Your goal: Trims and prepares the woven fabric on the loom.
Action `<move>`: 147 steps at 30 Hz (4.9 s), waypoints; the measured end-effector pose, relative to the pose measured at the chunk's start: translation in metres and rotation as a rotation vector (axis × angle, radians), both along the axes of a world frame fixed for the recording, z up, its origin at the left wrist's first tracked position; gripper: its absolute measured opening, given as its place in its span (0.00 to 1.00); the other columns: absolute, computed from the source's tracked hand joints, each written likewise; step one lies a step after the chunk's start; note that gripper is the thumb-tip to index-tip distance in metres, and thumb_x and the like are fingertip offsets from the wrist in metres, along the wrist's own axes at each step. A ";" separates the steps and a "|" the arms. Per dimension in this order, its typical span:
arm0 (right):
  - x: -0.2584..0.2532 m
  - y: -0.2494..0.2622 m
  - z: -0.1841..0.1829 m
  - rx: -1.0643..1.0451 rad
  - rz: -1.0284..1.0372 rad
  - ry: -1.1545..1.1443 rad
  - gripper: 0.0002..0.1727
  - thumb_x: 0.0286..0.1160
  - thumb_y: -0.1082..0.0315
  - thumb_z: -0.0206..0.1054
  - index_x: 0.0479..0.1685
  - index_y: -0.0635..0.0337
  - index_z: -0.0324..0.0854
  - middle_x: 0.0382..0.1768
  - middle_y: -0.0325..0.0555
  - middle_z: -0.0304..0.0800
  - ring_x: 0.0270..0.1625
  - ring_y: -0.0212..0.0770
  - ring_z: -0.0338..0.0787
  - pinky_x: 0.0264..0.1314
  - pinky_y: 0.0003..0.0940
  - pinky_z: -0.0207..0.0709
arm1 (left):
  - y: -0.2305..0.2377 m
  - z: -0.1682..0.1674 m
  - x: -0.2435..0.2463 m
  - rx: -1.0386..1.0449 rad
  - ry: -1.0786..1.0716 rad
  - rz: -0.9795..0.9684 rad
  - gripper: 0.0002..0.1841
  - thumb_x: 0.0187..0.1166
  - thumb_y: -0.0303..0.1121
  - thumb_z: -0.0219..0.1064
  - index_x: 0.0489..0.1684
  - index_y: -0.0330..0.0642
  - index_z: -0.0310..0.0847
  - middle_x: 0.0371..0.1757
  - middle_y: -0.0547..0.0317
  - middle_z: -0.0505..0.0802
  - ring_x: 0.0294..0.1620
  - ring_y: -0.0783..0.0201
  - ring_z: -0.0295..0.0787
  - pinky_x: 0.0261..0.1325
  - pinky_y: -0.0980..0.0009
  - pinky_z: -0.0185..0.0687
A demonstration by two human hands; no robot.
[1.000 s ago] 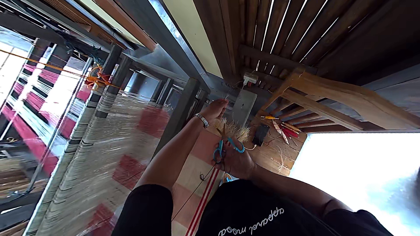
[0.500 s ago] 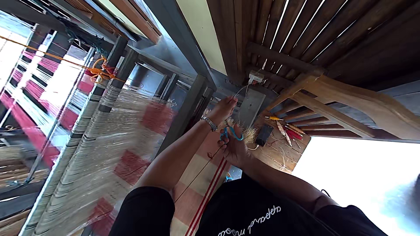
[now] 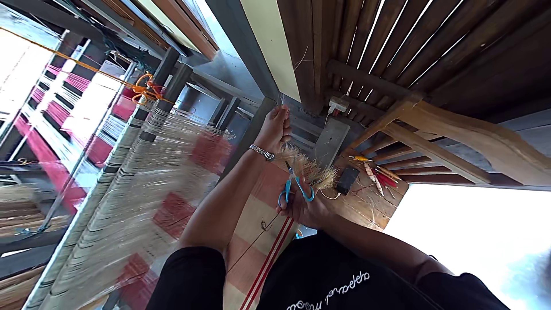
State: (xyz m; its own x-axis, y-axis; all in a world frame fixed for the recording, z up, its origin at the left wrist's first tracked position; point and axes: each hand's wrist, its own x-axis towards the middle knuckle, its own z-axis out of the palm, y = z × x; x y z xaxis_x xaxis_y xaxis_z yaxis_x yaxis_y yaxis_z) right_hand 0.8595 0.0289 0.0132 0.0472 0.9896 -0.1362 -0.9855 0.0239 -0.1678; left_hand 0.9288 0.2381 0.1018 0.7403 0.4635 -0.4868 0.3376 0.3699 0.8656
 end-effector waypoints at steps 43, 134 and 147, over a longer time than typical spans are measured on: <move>0.119 0.044 0.018 -0.546 0.759 -1.858 0.44 0.67 0.28 0.70 0.55 0.67 0.83 0.51 0.61 0.88 0.59 0.59 0.88 0.62 0.62 0.78 | -0.001 -0.030 0.053 0.844 0.688 -1.495 0.24 0.95 0.42 0.46 0.49 0.32 0.85 0.42 0.45 0.90 0.45 0.52 0.87 0.55 0.47 0.78; -0.548 0.008 0.038 0.234 1.041 -0.367 0.17 0.85 0.49 0.62 0.59 0.50 0.77 0.78 0.48 0.79 0.79 0.49 0.80 0.79 0.50 0.76 | -0.422 -0.014 -0.841 0.669 0.684 1.238 0.17 0.92 0.40 0.47 0.47 0.37 0.77 0.34 0.62 0.82 0.31 0.71 0.76 0.39 0.70 0.75; -0.482 -0.031 0.053 0.212 0.863 -0.842 0.14 0.92 0.62 0.54 0.62 0.64 0.73 0.52 0.55 0.93 0.48 0.47 0.96 0.54 0.43 0.91 | -0.464 0.014 -0.701 0.158 0.121 0.761 0.23 0.92 0.52 0.49 0.37 0.45 0.83 0.25 0.74 0.80 0.26 0.82 0.75 0.33 0.80 0.74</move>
State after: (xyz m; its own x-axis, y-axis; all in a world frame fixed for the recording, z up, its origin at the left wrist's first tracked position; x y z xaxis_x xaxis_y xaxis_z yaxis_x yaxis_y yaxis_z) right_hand 0.3777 -0.0023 0.0659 -0.6394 0.7389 -0.2125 -0.2770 -0.4793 -0.8328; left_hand 0.2276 -0.2255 0.1156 0.1371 0.8923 -0.4301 0.1359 0.4131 0.9005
